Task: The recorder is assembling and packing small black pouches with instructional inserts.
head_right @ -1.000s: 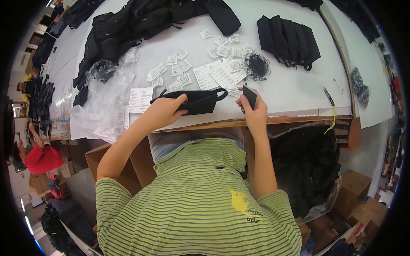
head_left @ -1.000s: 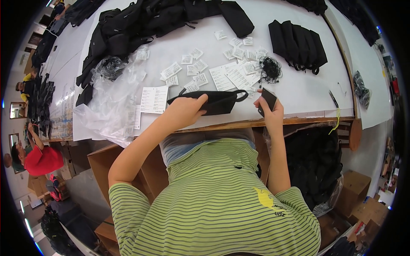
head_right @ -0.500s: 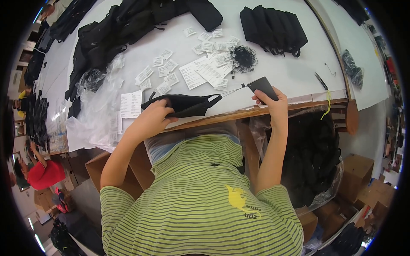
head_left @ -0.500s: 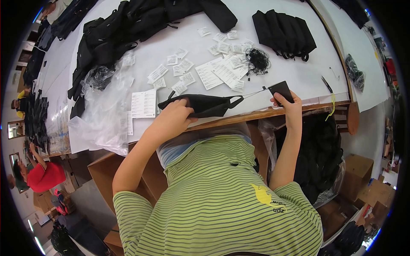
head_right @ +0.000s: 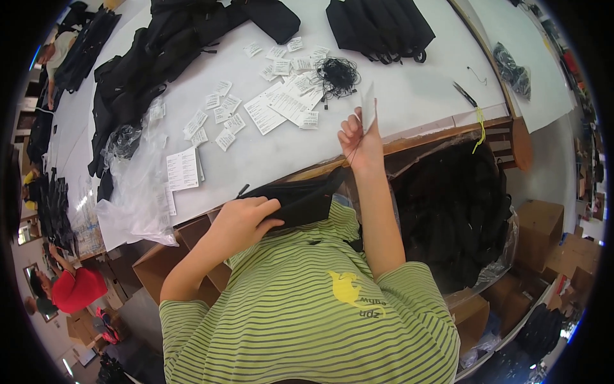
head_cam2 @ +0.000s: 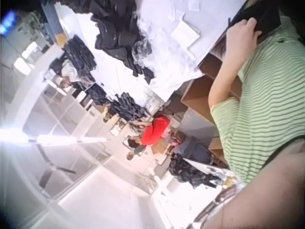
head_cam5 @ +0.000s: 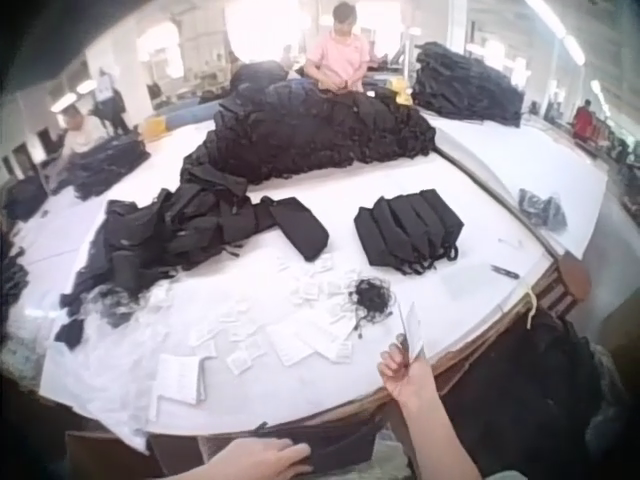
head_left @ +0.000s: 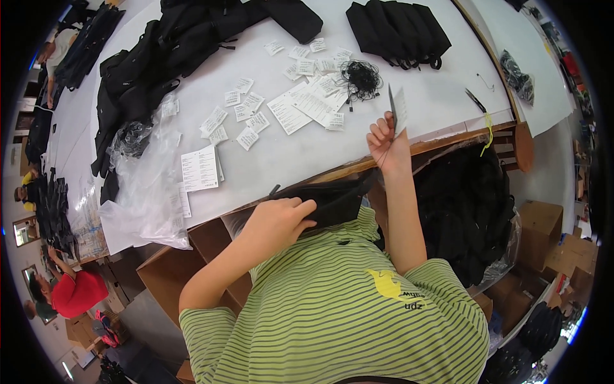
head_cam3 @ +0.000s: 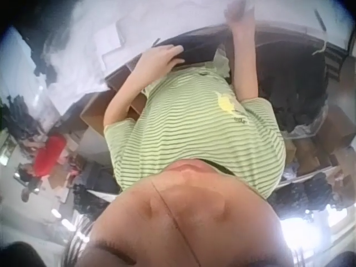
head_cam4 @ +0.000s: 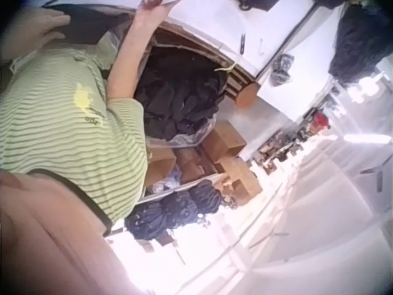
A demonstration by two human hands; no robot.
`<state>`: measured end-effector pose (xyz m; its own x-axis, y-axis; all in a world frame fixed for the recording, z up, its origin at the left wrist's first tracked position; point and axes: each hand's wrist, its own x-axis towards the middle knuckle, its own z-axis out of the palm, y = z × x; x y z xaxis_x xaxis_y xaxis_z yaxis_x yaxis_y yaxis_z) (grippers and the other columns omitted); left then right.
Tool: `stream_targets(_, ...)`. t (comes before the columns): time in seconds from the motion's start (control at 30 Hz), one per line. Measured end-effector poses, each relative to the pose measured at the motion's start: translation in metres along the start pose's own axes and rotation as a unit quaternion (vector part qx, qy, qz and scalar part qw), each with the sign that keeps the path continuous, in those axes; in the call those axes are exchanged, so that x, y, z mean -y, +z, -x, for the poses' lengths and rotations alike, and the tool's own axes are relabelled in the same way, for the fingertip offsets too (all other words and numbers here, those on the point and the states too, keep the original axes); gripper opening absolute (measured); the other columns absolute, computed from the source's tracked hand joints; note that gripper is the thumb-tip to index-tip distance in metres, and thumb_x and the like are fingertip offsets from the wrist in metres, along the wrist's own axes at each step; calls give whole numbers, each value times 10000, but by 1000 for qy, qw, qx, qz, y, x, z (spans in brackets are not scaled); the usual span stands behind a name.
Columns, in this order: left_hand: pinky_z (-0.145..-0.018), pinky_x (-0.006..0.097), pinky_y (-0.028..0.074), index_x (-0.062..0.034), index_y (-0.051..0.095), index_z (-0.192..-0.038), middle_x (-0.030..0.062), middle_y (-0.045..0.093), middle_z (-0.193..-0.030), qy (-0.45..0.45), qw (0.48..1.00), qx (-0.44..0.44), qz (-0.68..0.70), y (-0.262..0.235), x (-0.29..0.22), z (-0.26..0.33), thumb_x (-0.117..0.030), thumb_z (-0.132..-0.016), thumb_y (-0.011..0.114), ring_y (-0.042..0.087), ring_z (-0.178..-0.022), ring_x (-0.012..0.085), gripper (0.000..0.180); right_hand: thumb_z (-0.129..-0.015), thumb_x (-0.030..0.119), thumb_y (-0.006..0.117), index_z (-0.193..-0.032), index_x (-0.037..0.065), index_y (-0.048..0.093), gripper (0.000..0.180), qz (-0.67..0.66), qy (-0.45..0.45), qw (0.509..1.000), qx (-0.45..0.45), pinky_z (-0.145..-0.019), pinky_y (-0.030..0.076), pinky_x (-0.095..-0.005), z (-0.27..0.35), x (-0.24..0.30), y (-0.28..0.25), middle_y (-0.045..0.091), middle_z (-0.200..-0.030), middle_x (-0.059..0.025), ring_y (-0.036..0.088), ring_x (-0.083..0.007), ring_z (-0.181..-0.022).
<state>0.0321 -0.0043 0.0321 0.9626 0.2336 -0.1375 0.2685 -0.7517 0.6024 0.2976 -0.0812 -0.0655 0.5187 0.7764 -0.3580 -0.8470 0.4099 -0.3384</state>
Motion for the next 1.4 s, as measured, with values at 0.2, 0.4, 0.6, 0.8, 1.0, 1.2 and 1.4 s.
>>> stream_targets(0.2, -603, 371, 455, -71, 594, -949, 89, 556, -724, -3, 999, 8, 33, 5, -6, 7, -269, -804, 687, 578, -679, 281, 262, -919, 391, 584, -881, 115, 598, 279, 150, -81, 980, -102, -405, 211, -186, 7, -11, 32, 398, -529, 62, 300, -25, -444)
stream_targets(0.4, -632, 379, 455, -56, 584, -963, 125, 619, -761, -70, 985, 87, 129, -4, -4, 10, -249, -804, 691, 596, -711, 306, 272, -847, 337, 703, -648, 115, 629, 307, 351, -230, 901, -110, -395, 223, -181, 10, 7, 16, 486, -565, 97, 328, 13, -445)
stream_targets(0.6, -661, 410, 453, -30, 568, -946, 150, 626, -771, -115, 980, 96, 133, -2, -1, 14, -201, -811, 676, 595, -743, 341, 243, -861, 281, 700, -668, 22, 651, 326, 507, -123, 853, 30, -472, 211, -211, 44, 7, 62, 412, -572, 104, 295, -4, -534)
stream_targets(0.8, -664, 398, 446, -45, 577, -886, 117, 590, -746, -31, 998, 3, 57, 5, -3, 19, -181, -792, 683, 576, -744, 313, 197, -817, 285, 701, -722, 39, 693, 264, 739, -39, 636, 218, -438, 300, -281, 70, -35, 90, 447, -461, -33, 369, -116, -425)
stream_targets(1.0, -730, 364, 464, -46, 592, -849, 65, 576, -821, 20, 985, -170, 26, 8, -6, 26, -156, -723, 730, 564, -810, 247, 217, -817, 322, 671, -719, 92, 709, 253, 830, -22, 412, 377, -487, 404, -349, 78, -47, 81, 577, -546, -95, 520, -275, -475)
stream_targets(1.2, -796, 358, 451, -81, 597, -917, 55, 583, -855, 71, 994, -85, 24, 14, 7, 28, -160, -722, 735, 561, -865, 239, 251, -824, 391, 643, -822, 105, 730, 299, 828, 74, 371, 414, -543, 443, -364, 79, -41, 85, 607, -585, -101, 570, -283, -538)
stream_targets(1.4, -814, 358, 447, -72, 589, -980, 69, 615, -857, -130, 926, 49, 352, -9, 41, 1, -185, -789, 701, 567, -847, 274, 247, -754, 488, 690, -842, 84, 702, 413, 819, 173, 373, 400, -553, 427, -355, 78, -24, 90, 594, -585, -88, 567, -275, -551)
